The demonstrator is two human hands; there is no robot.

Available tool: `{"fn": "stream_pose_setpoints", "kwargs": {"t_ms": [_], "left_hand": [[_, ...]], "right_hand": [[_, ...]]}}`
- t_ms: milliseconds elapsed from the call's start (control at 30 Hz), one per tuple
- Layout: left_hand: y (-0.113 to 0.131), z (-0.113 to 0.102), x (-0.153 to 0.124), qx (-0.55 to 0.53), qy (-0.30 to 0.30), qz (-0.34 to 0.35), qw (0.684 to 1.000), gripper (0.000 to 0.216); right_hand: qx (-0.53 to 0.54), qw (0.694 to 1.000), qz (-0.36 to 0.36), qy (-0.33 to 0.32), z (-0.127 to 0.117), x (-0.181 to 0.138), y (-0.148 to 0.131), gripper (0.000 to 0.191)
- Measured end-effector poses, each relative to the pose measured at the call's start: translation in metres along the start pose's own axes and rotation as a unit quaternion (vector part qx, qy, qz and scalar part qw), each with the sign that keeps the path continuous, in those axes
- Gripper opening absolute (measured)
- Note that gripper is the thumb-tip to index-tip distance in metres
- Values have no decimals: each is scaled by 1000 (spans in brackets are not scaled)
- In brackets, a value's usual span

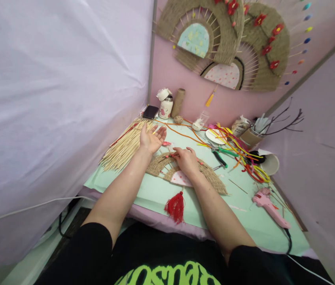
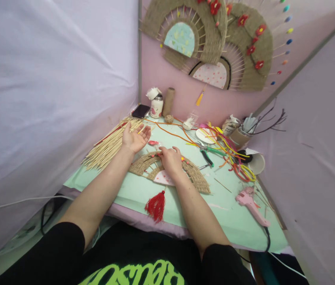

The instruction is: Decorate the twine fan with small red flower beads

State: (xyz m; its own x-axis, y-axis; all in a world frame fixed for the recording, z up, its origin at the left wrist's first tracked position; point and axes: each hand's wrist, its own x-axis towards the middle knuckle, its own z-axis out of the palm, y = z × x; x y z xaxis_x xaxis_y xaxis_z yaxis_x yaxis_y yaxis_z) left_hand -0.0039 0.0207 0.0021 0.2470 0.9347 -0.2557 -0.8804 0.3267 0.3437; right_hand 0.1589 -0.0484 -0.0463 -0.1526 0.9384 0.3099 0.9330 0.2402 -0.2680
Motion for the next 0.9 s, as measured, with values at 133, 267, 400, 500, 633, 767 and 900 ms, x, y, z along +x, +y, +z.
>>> {"fn": "stream_pose_setpoints", "kwargs": {"t_ms": [133,267,400,500,633,767,900], "left_hand": [[0,0,-1,-9,2,-1,1000,42],[0,0,-1,-9,-2,0,1000,40],[1,-2,0,-8,-6,2,1000,37],[1,-2,1,-8,-6,1,1000,36],[1,0,-1,-14,3,-5,1000,36],[1,0,-1,-11,1,-4,1000,37],[1,-1,0,-4,-6,-1,1000,37]], "right_hand": [[-20,1000,-2,-5,-1,-1,-1,29],[-28,999,-2,-16,-4,-1,-3,28],[-32,999,6,-8,-5,-3,-2,29],[-27,1000,1,3,-6,-5,-2,30],[-28,999,-17,-6,-10,-9,-5,36],[-35,999,-25,-19,-11,-11,-7,38],[-45,998,-41,-24,-11,-11,-7,37]]}}
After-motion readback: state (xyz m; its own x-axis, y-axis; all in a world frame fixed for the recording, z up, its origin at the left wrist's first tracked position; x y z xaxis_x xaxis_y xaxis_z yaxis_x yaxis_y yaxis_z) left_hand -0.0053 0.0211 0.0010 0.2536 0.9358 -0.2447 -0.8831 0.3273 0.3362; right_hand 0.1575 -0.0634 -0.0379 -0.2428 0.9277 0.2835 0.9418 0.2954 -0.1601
